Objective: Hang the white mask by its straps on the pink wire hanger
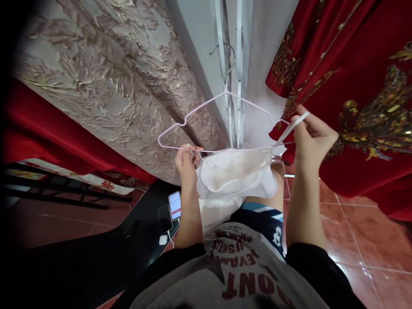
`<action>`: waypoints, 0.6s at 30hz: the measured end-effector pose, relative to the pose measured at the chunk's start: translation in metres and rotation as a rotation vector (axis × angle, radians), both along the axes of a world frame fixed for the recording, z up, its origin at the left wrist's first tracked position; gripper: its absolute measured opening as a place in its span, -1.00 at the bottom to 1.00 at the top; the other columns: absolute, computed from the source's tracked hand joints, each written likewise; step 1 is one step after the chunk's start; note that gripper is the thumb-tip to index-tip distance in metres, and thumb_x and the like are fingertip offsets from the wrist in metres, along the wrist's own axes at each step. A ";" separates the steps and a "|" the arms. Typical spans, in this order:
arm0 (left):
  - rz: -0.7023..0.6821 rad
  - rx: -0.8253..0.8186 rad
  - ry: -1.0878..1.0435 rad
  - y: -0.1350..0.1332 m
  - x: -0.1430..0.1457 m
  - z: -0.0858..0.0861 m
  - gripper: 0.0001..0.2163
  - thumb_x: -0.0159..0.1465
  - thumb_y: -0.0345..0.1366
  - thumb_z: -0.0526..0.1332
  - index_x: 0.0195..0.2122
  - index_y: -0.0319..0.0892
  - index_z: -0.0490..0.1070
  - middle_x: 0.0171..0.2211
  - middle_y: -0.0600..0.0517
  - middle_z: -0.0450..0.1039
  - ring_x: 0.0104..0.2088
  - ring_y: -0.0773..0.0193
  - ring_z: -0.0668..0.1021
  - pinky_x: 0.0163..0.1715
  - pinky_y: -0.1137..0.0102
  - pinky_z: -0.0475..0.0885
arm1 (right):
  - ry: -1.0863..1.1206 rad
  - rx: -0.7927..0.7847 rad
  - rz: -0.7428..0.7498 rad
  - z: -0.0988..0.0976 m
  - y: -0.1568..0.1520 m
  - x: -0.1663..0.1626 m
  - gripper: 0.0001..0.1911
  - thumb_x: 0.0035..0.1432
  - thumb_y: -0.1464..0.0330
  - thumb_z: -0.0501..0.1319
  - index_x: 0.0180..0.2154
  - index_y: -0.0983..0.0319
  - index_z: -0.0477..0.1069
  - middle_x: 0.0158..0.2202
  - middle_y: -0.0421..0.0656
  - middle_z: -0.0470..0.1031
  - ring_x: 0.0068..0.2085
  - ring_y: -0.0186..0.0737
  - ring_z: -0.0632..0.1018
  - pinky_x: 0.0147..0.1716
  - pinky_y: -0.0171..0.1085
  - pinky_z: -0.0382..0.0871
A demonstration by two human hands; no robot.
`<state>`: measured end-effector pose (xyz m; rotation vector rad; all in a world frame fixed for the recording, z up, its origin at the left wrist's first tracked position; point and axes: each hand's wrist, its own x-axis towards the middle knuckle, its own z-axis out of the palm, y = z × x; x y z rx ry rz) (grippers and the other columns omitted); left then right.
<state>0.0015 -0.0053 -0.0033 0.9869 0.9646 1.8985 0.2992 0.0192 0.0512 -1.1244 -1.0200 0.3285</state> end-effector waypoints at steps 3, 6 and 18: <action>-0.013 0.013 -0.032 0.001 -0.003 -0.001 -0.67 0.34 -0.03 0.39 -0.40 -0.16 0.42 -0.44 -0.03 0.65 -0.68 0.49 0.19 -0.69 0.55 0.06 | 0.036 0.011 -0.138 -0.004 -0.011 0.011 -0.78 0.16 0.27 0.48 -0.11 0.04 0.74 -0.54 -0.26 0.41 -0.52 -0.24 0.37 -0.45 -0.15 0.22; -0.030 0.005 -0.068 0.002 -0.001 -0.003 -0.72 0.39 -0.12 0.36 -0.39 -0.17 0.44 -0.43 -0.02 0.64 -0.67 0.49 0.21 -0.68 0.57 0.09 | -0.109 -0.001 -0.148 -0.003 -0.032 0.001 -0.89 0.18 0.22 0.47 -0.22 0.02 0.75 -0.31 -0.17 0.69 -0.28 -0.09 0.61 -0.25 -0.06 0.46; -0.115 -0.034 -0.047 -0.011 0.000 -0.004 -0.68 0.32 0.02 0.44 -0.27 -0.17 0.59 -0.24 -0.11 0.71 -0.55 0.44 0.45 -0.58 0.53 0.35 | -0.217 -0.315 0.351 -0.031 -0.060 -0.061 -0.56 0.21 0.04 0.44 -0.05 0.21 0.72 -0.57 -0.33 0.31 -0.52 -0.41 0.25 -0.50 -0.32 0.12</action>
